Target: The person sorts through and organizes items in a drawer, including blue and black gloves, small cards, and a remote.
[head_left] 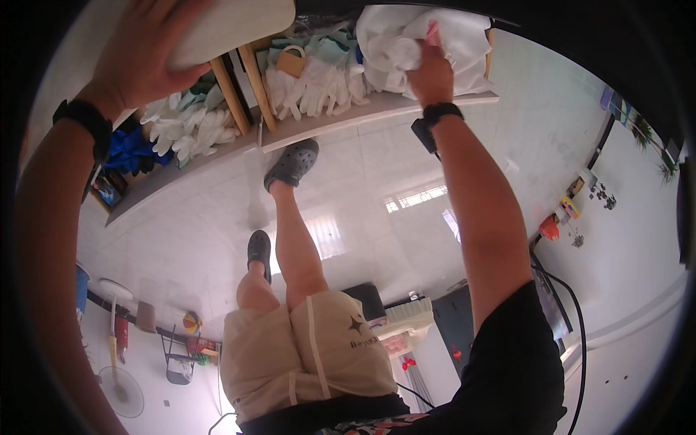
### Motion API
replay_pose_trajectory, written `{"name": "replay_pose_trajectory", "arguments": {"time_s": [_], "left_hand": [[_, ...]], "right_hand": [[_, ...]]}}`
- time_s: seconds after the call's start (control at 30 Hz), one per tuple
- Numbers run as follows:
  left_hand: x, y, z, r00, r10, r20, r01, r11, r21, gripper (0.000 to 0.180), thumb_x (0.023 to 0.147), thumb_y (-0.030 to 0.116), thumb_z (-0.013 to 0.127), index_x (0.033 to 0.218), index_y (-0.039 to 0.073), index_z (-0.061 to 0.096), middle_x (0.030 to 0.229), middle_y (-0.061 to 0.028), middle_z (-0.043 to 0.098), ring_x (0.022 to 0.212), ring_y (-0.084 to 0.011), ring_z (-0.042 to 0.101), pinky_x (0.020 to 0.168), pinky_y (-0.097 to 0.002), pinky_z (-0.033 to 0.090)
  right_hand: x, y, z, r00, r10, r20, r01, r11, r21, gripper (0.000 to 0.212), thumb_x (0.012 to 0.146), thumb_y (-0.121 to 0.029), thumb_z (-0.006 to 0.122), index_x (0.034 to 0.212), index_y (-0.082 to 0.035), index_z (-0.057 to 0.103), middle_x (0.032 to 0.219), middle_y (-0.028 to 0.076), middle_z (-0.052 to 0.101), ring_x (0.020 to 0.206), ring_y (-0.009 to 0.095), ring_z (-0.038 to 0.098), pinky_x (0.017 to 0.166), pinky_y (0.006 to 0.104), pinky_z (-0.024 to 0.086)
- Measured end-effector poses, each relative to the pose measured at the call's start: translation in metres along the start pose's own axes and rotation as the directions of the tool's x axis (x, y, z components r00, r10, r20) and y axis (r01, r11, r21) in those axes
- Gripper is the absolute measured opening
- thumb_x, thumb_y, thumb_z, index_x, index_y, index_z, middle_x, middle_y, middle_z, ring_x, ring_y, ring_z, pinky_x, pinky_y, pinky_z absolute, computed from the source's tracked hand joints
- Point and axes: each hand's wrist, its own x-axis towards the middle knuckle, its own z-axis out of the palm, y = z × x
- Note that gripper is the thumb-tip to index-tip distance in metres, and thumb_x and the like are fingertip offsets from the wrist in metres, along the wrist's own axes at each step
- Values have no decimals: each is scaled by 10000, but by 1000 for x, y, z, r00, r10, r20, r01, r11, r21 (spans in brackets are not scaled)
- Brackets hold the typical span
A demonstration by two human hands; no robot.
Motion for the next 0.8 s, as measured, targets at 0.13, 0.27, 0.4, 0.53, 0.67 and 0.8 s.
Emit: {"name": "replay_pose_trajectory", "arguments": {"time_s": [0.13, 0.27, 0.4, 0.53, 0.67, 0.8], "left_hand": [[-6, -8, 2, 996, 16, 85, -20, 999, 48, 953, 633, 530, 700, 1373, 3, 413, 1448, -256, 342, 1385, -428, 278, 1130, -595, 181], [-1, 4, -2, 996, -36, 81, 34, 999, 33, 947, 652, 533, 696, 1371, -6, 398, 1437, -262, 348, 1380, -440, 277, 1131, -604, 173], [-1, 0, 12, 1000, -4, -23, 5, 999, 53, 927, 673, 552, 682, 1358, -9, 407, 1436, -261, 349, 1384, -433, 271, 1136, -599, 172], [-2, 5, 2, 997, -18, -75, 21, 999, 35, 925, 658, 524, 706, 1357, -6, 411, 1436, -256, 351, 1385, -429, 272, 1138, -598, 173], [-4, 8, 0, 998, -54, 17, 54, 999, 2, 935, 645, 495, 741, 1363, -4, 409, 1442, -250, 349, 1391, -425, 266, 1140, -595, 169], [1, -2, 12, 999, 18, -47, -20, 999, -38, 965, 605, 473, 775, 1363, -2, 414, 1451, -244, 340, 1399, -415, 254, 1145, -588, 168]], "right_hand": [[-5, 38, -53, 948, 231, -217, -134, 913, 386, 408, 710, -108, 732, 1102, -59, 630, 1035, 151, 683, 989, 295, 650, 876, 374, 507], [-7, 88, -96, 883, 408, -234, -76, 615, 785, 351, 752, 17, 655, 1098, -31, 623, 1043, 66, 667, 941, 191, 628, 843, 336, 505], [-16, 115, -135, 944, 307, -122, -312, 950, -22, 439, 763, -5, 680, 1191, -20, 579, 1076, 65, 649, 921, 217, 642, 822, 336, 534], [-15, 228, -147, 949, 279, -145, -262, 956, 130, 536, 694, -121, 730, 1214, -100, 601, 1124, 156, 657, 1025, 348, 629, 877, 418, 510], [-33, 232, -177, 978, 117, -172, -81, 976, 200, 510, 717, -136, 733, 1200, -44, 598, 1143, 161, 657, 1067, 318, 625, 894, 381, 506], [-73, 177, -239, 852, 510, 114, -190, 99, 977, 470, 870, -162, 605, 1306, -24, 493, 1240, 108, 599, 1127, 250, 593, 949, 373, 493]]}}
